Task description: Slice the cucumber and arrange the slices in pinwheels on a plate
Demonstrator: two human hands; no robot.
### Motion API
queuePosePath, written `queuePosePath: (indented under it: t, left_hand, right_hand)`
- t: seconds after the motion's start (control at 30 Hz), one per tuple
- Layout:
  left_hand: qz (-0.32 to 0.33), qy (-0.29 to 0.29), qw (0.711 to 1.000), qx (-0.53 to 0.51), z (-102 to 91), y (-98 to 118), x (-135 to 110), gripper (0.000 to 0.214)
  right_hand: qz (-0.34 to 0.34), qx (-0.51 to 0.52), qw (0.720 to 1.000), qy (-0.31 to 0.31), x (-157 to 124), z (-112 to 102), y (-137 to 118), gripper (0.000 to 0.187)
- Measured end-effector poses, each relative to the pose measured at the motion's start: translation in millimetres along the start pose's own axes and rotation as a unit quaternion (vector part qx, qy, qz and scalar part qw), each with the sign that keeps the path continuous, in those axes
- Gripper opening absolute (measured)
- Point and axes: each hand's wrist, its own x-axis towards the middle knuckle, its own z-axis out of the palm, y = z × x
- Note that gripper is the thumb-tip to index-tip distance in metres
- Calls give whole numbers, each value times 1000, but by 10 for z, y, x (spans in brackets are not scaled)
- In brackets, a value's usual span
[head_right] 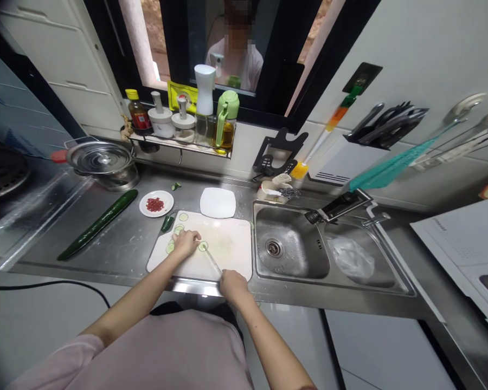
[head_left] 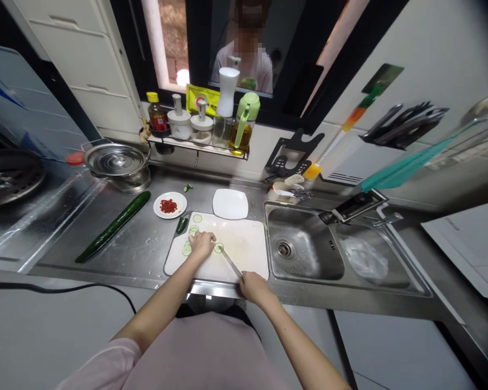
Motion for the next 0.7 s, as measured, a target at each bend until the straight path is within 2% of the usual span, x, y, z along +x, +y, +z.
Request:
queuePosePath:
  t: [0.7]
  left_hand:
    - [-2,-5,1000,4,42,-37,64,11]
  right_hand:
    - [6,6,1000,-2,-26,-17,-22,36]
